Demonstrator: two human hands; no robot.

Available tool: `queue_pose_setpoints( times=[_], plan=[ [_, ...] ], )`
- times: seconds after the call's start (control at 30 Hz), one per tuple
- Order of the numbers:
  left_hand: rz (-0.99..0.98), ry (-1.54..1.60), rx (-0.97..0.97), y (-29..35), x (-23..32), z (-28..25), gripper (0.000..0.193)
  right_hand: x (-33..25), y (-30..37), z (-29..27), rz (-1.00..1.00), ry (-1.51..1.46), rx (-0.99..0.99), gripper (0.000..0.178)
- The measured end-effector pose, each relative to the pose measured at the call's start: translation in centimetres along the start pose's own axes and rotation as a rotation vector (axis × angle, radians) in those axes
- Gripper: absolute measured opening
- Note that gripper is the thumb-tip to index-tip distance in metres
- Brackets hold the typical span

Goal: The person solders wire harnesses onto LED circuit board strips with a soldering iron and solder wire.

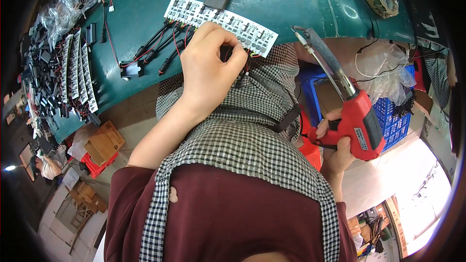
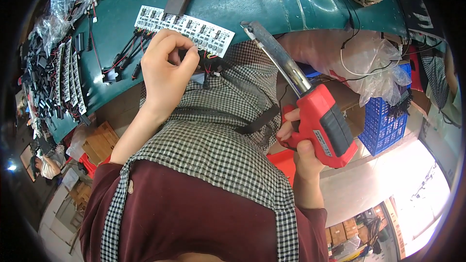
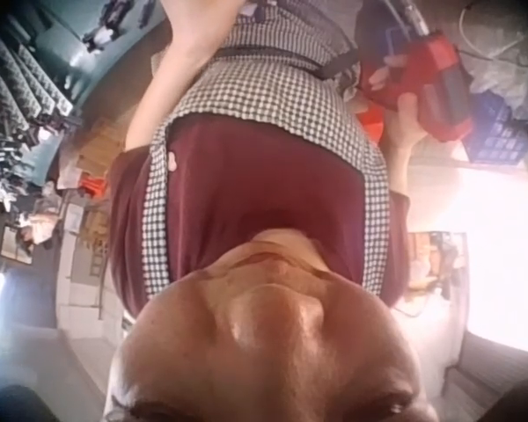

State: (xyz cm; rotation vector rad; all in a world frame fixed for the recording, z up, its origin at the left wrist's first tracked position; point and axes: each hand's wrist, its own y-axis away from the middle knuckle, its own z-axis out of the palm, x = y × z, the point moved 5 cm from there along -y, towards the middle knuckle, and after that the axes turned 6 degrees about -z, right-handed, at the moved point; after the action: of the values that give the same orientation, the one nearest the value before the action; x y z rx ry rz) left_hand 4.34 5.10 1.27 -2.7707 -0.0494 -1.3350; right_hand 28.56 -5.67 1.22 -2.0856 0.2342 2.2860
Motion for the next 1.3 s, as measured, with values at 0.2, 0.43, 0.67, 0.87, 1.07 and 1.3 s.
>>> queue_pose_setpoints(
  times=[0.2, 0.43, 0.67, 0.87, 1.07, 1.3],
  plan=[
    [-0.024, -0.115, -0.123, -0.7, 0.2, 0.1, 0.008, -0.2, -0.4, 0.6, 0.002, 0.002, -0.011, 0.069],
    [0.008, 0.088, -0.03, 0.6, -1.6, -1.0, 0.017, -0.1, 0.1, 0.3, 0.068, 0.047, 0.003, 0.071],
    [0.392, -0.364, 0.076, 2.3, -0.6, -0.1, 0.031, -0.1, -0.5, 0.6, 0.086, 0.061, -0.011, 0.072],
    [0.538, -0.397, 0.121, 2.5, 0.0, -0.2, 0.028, -0.2, -0.6, 0.9, 0.087, 0.076, -0.042, 0.072],
    [0.585, -0.412, 0.013, 2.1, 0.6, -0.7, 0.028, -0.5, -0.7, 1.3, 0.106, 0.08, -0.041, 0.072],
    [0.58, -0.372, 0.029, 1.8, 0.7, -0.4, 0.023, -0.5, -0.9, 1.5, 0.12, 0.087, -0.062, 0.071]
  ],
)
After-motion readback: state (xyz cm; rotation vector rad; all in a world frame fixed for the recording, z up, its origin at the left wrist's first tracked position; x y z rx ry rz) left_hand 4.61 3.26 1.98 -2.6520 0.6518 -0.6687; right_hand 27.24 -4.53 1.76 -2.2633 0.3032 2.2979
